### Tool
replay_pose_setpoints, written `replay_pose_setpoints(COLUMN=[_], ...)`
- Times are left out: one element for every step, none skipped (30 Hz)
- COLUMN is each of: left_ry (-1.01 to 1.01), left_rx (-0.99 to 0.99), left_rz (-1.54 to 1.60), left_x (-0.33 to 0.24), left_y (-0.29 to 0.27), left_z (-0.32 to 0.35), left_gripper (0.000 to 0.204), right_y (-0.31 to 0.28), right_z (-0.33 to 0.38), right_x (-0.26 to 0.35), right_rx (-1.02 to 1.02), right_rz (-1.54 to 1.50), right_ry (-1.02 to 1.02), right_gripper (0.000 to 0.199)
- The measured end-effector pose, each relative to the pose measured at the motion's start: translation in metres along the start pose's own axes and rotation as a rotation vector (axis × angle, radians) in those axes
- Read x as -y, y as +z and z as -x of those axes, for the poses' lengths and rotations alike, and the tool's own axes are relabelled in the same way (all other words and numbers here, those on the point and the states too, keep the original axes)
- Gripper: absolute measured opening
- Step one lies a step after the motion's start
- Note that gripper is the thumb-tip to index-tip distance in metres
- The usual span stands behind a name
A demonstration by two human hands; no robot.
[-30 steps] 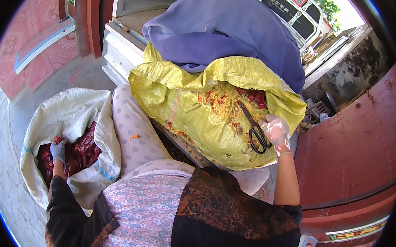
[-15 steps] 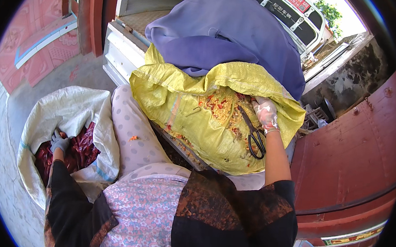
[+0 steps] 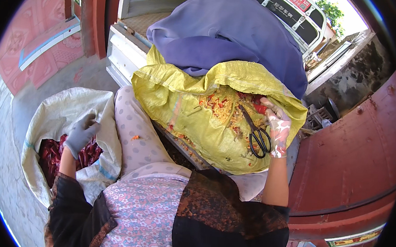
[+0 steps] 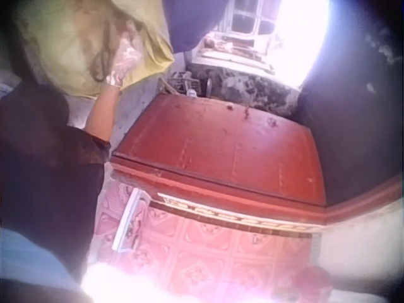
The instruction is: The person trims the stems off red peppers using scissors and places them into a sack.
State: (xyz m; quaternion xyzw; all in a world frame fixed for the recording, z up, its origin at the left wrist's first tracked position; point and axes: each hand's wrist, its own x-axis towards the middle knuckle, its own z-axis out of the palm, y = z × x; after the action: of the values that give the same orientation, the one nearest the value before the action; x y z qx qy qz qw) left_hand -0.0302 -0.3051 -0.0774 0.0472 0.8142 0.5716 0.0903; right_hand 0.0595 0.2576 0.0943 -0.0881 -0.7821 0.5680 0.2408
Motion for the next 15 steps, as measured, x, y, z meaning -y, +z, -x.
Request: replay_pose_setpoints(left_ry=[0.052, 0.322, 0.446, 0.605, 0.689, 0.771, 0.669, 0.557, 0.503, 0.439, 0.376, 0.321, 0.253, 0.184, 0.171], left_rx=[0.073, 0.085, 0.098, 0.094, 0.129, 0.163, 0.368, 0.572, 0.706, 0.829, 0.959, 0.97, 0.985, 0.997, 1.003], left_rz=[-0.079, -0.15, -0.22, -0.333, -0.299, -0.267, -0.069, 0.128, 0.201, 0.28, 0.358, 0.408, 0.461, 0.514, 0.551], left_x=[-0.061, -0.078, -0.102, -0.125, -0.145, -0.163, -0.188, -0.208, -0.212, -0.207, -0.208, -0.212, -0.214, -0.215, -0.212], left_y=[0.037, 0.063, 0.088, 0.106, 0.127, 0.149, 0.166, 0.179, 0.194, 0.21, 0.221, 0.226, 0.23, 0.233, 0.239], left_z=[0.003, 0.0, 0.001, 0.002, -0.001, -0.002, 0.003, 0.006, 0.004, 0.0, -0.002, -0.004, -0.003, -0.002, -0.001], left_gripper=[0.058, 0.059, 0.067, 0.073, 0.074, 0.075, 0.068, 0.061, 0.055, 0.048, 0.042, 0.036, 0.031, 0.027, 0.025], right_y=[0.01, 0.023, 0.037, 0.05, 0.058, 0.067, 0.072, 0.075, 0.078, 0.081, 0.081, 0.081, 0.082, 0.083, 0.084], right_z=[0.016, 0.03, 0.043, 0.057, 0.065, 0.073, 0.079, 0.081, 0.082, 0.082, 0.081, 0.078, 0.076, 0.078, 0.08], right_x=[0.01, 0.02, 0.026, 0.034, 0.038, 0.039, 0.042, 0.044, 0.044, 0.043, 0.037, 0.032, 0.028, 0.03, 0.031], right_rx=[0.038, 0.096, 0.169, 0.238, 0.296, 0.357, 0.421, 0.463, 0.494, 0.516, 0.512, 0.504, 0.453, 0.412, 0.362], right_rz=[-0.016, -0.05, -0.074, -0.098, -0.107, -0.119, -0.154, -0.181, -0.193, -0.2, -0.139, -0.076, 0.067, 0.182, 0.3], right_ry=[0.012, 0.03, 0.047, 0.062, 0.061, 0.057, 0.082, 0.095, 0.084, 0.072, -0.015, -0.105, -0.273, -0.346, -0.417], right_gripper=[0.021, 0.021, 0.021, 0.02, 0.02, 0.021, 0.021, 0.021, 0.021, 0.022, 0.021, 0.02, 0.02, 0.019, 0.018])
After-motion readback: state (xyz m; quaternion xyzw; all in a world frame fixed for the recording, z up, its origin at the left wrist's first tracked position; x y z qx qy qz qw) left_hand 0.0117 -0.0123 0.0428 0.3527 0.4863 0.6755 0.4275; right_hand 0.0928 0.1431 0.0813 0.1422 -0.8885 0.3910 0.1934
